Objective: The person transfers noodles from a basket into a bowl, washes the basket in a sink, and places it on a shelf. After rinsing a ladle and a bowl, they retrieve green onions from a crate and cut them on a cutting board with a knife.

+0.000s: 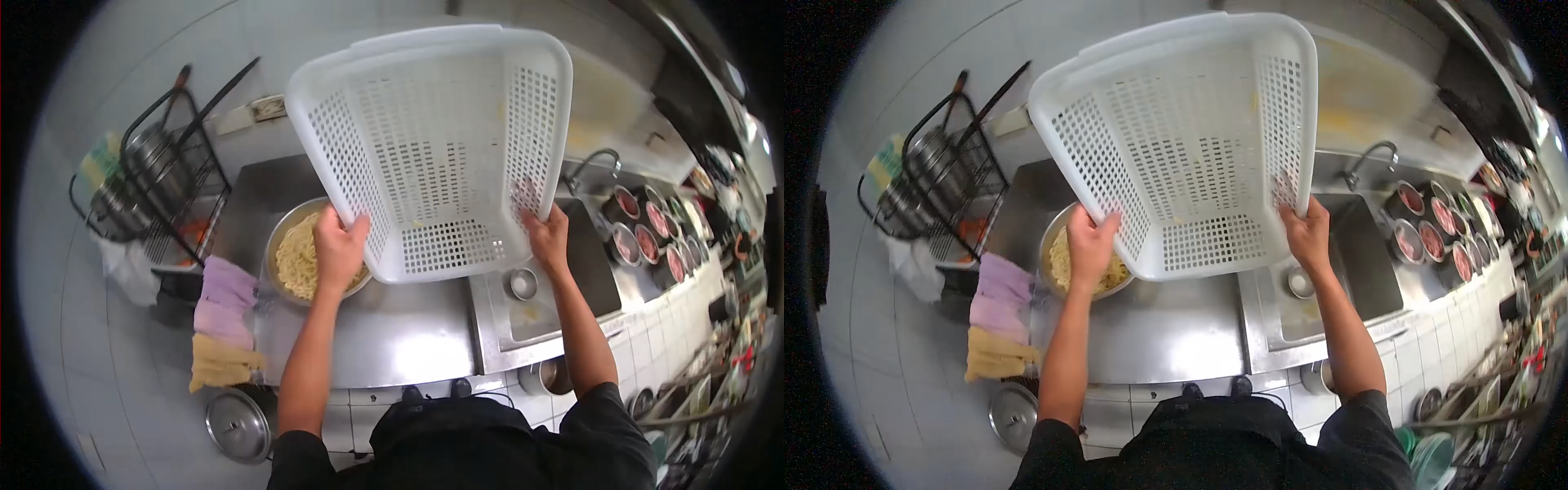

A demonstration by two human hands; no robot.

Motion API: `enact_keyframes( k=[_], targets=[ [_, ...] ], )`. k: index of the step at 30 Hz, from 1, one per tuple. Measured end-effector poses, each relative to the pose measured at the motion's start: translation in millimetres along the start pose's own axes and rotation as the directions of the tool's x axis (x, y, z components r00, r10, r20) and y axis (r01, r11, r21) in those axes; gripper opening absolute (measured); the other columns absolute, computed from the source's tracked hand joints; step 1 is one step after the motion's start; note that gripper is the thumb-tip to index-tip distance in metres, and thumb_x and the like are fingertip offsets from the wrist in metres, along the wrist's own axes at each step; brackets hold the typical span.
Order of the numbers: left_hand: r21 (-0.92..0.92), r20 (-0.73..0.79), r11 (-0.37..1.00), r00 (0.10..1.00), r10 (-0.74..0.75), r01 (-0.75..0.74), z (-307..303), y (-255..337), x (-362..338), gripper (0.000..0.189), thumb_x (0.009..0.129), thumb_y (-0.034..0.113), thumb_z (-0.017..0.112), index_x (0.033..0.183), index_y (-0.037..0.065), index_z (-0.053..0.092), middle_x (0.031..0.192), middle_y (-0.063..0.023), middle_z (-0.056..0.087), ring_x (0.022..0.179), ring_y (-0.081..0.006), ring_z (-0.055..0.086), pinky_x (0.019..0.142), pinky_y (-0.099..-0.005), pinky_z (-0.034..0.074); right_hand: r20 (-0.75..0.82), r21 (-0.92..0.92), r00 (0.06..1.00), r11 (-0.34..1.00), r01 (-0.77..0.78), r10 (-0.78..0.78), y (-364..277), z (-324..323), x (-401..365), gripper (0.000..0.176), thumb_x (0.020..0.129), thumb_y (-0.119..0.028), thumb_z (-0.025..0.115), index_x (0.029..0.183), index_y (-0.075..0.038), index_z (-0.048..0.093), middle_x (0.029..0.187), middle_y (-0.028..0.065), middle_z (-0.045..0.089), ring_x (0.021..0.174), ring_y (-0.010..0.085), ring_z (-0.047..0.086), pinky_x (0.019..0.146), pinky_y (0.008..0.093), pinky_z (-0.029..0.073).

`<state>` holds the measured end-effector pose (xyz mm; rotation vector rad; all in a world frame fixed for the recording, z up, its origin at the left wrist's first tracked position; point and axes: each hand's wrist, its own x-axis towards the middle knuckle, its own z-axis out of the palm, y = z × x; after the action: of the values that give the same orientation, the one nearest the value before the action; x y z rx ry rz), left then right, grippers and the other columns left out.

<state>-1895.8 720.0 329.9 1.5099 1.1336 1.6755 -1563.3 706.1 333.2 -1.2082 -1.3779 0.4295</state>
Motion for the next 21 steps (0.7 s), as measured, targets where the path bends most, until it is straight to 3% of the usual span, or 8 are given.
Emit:
enact_keyframes(
  k=[3,5,7,9,12,14,18,21],
  targets=[
    [0.088,-0.055,0.992,0.994,0.091,-0.086,57.3,1.6,-16.2,0.011,0.079,0.001,0.061,0.088,-0.007,0.062,0.079,-0.0162,0.066,0.074,-0.0278,0.067,0.068,-0.0354,0.051,-0.083,-0.091,0.996,0.995,-0.043,0.035,-2.0,-42.9,-23.1,0.034,0.084,-0.007,0.063,0.116,0.006,0.058,0.100,0.0120,0.067,0.090,0.0126,0.058,0.083,0.0286,0.046],
    [0.123,0.012,0.971,0.978,0.206,-0.206,90.4,6.7,-26.5,0.012,0.078,-0.001,0.060,0.088,-0.006,0.062,0.086,-0.0170,0.066,0.077,-0.0304,0.066,0.067,-0.0363,0.051,-0.492,-0.468,0.863,0.871,-0.148,-0.118,-24.7,-72.2,-41.0,0.045,0.088,-0.014,0.064,0.126,0.006,0.051,0.111,0.0150,0.064,0.098,0.0198,0.060,0.090,0.0312,0.045],
    [0.201,0.081,0.878,0.900,0.428,-0.435,122.5,16.0,-41.7,0.014,0.076,-0.004,0.058,0.089,-0.005,0.063,0.100,-0.0185,0.065,0.082,-0.0356,0.065,0.066,-0.0383,0.052,-0.453,0.125,0.869,0.979,-0.159,0.199,-48.1,-124.4,-59.8,0.059,0.089,-0.025,0.065,0.131,0.009,0.041,0.121,0.0220,0.057,0.113,0.0303,0.056,0.096,0.0358,0.044],
    [0.144,0.113,0.827,0.839,0.533,-0.544,161.7,25.9,-51.6,0.011,0.074,-0.005,0.057,0.084,-0.003,0.061,0.112,-0.0180,0.062,0.088,-0.0351,0.065,0.069,-0.0394,0.053,-0.139,0.738,0.930,0.662,-0.131,0.339,-104.3,-155.3,-72.8,0.071,0.090,-0.035,0.064,0.133,0.012,0.033,0.122,0.0270,0.053,0.120,0.0358,0.052,0.101,0.0424,0.043],
    [-0.002,0.181,0.837,0.823,0.539,-0.547,228.1,37.9,-76.6,0.015,0.074,-0.006,0.058,0.088,-0.006,0.060,0.121,-0.0177,0.059,0.095,-0.0369,0.064,0.077,-0.0398,0.053,-0.281,0.880,0.907,0.461,0.113,0.314,-130.6,-196.9,-64.5,0.055,0.096,-0.025,0.055,0.125,0.016,0.033,0.120,0.0292,0.052,0.112,0.0404,0.055,0.107,0.0503,0.039],
    [-0.098,0.264,0.819,0.778,0.570,-0.566,251.3,42.4,-84.5,0.012,0.070,-0.008,0.058,0.082,-0.005,0.056,0.129,-0.0186,0.054,0.112,-0.0373,0.057,0.087,-0.0413,0.051,-0.032,0.991,0.965,0.132,-0.003,0.259,-75.1,-293.5,-68.1,0.043,0.096,-0.011,0.050,0.127,0.015,0.034,0.125,0.0304,0.050,0.114,0.0397,0.054,0.106,0.0485,0.040],
    [-0.008,0.381,0.768,0.708,0.594,-0.640,279.9,30.5,-95.8,0.016,0.067,-0.009,0.059,0.082,-0.004,0.056,0.141,-0.0221,0.041,0.128,-0.0394,0.043,0.102,-0.0430,0.043,-0.117,0.889,0.947,0.457,-0.034,0.298,-46.1,-293.1,-101.9,0.037,0.096,-0.007,0.046,0.128,0.011,0.042,0.126,0.0244,0.054,0.111,0.0319,0.058,0.101,0.0460,0.046],
    [0.058,0.556,0.770,0.661,0.503,-0.635,279.7,-20.2,-141.9,0.023,0.069,-0.005,0.063,0.092,-0.004,0.059,0.144,-0.0244,0.034,0.130,-0.0413,0.039,0.107,-0.0435,0.038,-0.347,0.799,0.722,0.592,-0.107,0.598,28.8,-270.5,-173.4,0.037,0.097,-0.008,0.044,0.131,0.006,0.042,0.125,0.0209,0.055,0.112,0.0320,0.057,0.097,0.0480,0.047]
  ],
)
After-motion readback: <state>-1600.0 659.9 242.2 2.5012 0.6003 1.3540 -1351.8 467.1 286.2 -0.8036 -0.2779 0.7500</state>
